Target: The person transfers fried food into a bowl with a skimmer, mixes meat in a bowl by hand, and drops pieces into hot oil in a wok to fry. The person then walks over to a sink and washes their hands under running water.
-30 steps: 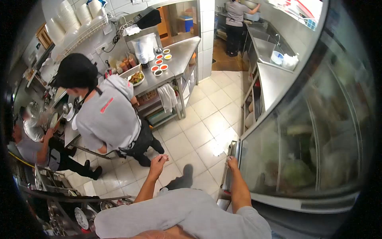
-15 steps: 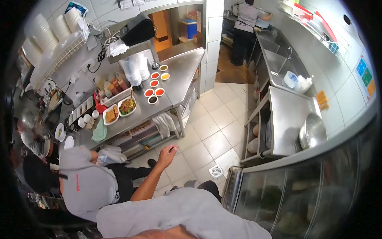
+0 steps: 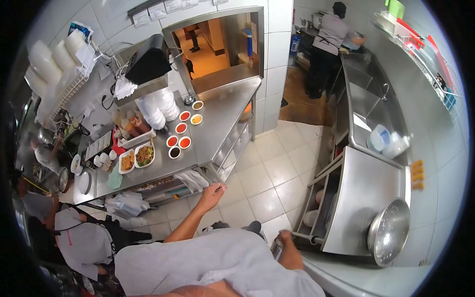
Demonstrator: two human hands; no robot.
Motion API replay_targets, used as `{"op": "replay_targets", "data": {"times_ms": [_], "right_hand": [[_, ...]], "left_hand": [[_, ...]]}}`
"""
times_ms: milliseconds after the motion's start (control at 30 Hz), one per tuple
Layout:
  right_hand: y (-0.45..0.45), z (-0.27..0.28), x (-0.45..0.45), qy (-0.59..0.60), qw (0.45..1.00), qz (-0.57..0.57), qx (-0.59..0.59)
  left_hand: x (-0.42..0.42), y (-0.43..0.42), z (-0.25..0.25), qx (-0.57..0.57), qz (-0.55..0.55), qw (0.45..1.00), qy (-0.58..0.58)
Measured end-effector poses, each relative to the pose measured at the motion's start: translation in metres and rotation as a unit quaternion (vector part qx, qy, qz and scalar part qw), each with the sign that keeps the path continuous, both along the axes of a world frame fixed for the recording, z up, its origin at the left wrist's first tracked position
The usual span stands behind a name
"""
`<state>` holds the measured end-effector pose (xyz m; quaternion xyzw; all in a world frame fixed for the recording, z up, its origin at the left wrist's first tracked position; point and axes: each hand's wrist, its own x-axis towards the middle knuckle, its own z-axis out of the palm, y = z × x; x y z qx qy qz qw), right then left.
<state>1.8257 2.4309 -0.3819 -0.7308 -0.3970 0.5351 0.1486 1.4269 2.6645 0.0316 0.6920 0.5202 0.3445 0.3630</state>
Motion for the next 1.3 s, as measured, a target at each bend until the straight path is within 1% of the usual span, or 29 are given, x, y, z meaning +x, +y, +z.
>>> {"op": "replay_targets", "data": {"times_ms": [33,67,100,133,167,267,300,333,400,467,500,533,567,600,633,667,700,733,767,800,833,867,933,1033,1100,1133,1167,1300], "right_hand": [[0.037,-0.012,0.023,-0.003,1.0,0.002,0.022],[0.072,-0.018,0.042,0.011,0.999,-0.021,0.03],[0.111,0.029,0.045,0.166,0.953,-0.25,-0.049],[0.145,0.08,0.045,0.075,0.966,-0.242,-0.043],[0.175,0.101,0.052,0.091,0.966,-0.24,-0.027],[0.227,0.132,0.063,0.114,0.966,-0.234,0.002],[0.244,0.139,0.066,0.124,0.964,-0.235,0.014],[0.251,0.133,0.071,0.156,0.954,-0.254,0.0],[0.256,0.115,0.072,0.112,0.962,-0.245,-0.05],[0.235,0.089,0.082,0.159,0.954,-0.242,-0.075],[0.225,0.083,0.092,0.156,0.955,-0.242,-0.073],[0.205,0.076,0.101,-0.033,0.983,0.028,0.177],[0.182,0.067,0.106,-0.215,0.844,0.294,0.393],[0.169,0.07,0.109,-0.206,0.856,0.306,0.362],[0.174,0.081,0.108,-0.12,0.946,0.208,0.216],[0.18,0.09,0.11,-0.022,0.997,0.044,0.057],[0.192,0.096,0.111,0.033,0.995,-0.087,-0.047],[0.205,0.101,0.113,0.053,0.983,-0.151,-0.086],[0.221,0.105,0.117,0.062,0.976,-0.182,-0.101],[0.235,0.108,0.121,0.067,0.972,-0.197,-0.108],[0.249,0.11,0.128,0.069,0.971,-0.198,-0.111],[0.264,0.115,0.133,0.069,0.972,-0.194,-0.111],[0.294,0.117,0.149,0.069,0.973,-0.191,-0.112],[0.34,0.109,0.185,0.076,0.977,-0.167,-0.105],[0.369,0.094,0.213,0.091,0.977,-0.161,-0.107],[0.39,0.09,0.226,0.099,0.976,-0.164,-0.108],[0.412,0.086,0.241,0.109,0.973,-0.171,-0.11],[0.497,0.067,0.298,0.148,0.955,-0.22,-0.131]], "left_hand": [[0.006,0.01,0.001,0.024,0.006,1.0,0.006],[0.012,0.02,0.005,0.023,0.009,1.0,0.009],[0.019,0.031,0.011,0.013,0.022,1.0,0.013],[0.025,0.041,0.015,0.003,0.036,0.999,0.015],[0.03,0.052,0.016,0.002,0.039,0.999,0.013],[0.041,0.085,0.013,-0.005,0.064,0.998,0.019],[0.044,0.097,0.012,-0.025,0.071,0.997,0.024],[0.048,0.112,0.01,-0.045,0.078,0.996,0.028],[0.056,0.146,0.0,-0.031,0.078,0.996,0.04],[0.059,0.164,-0.011,-0.034,0.075,0.995,0.056],[0.065,0.185,-0.013,-0.038,0.063,0.996,0.045],[0.071,0.208,-0.014,-0.04,0.05,0.997,0.034],[0.077,0.225,-0.016,-0.039,0.049,0.998,0.032],[0.086,0.244,-0.018,-0.042,0.043,0.998,0.011],[0.097,0.262,-0.02,-0.046,0.037,0.998,-0.012],[0.108,0.28,-0.018,-0.045,0.037,0.998,-0.015],[0.12,0.298,-0.012,-0.018,-0.001,1.0,-0.008],[0.132,0.315,-0.006,0.008,-0.037,0.999,-0.001],[0.146,0.331,-0.002,0.003,-0.031,1.0,-0.003],[0.159,0.347,0.004,0.023,-0.064,0.998,0.002],[0.172,0.36,0.006,0.044,-0.097,0.994,0.009],[0.185,0.371,0.006,0.042,-0.09,0.995,0.012],[0.213,0.397,0.006,0.047,-0.136,0.989,-0.015],[0.252,0.426,0.006,0.046,-0.135,0.99,-0.022],[0.27,0.429,-0.001,0.031,-0.131,0.991,-0.021],[0.28,0.435,-0.003,0.036,-0.128,0.991,-0.002],[0.292,0.447,-0.003,0.049,-0.126,0.991,0.017],[0.33,0.465,-0.004,0.052,-0.076,0.996,0.009]]}}
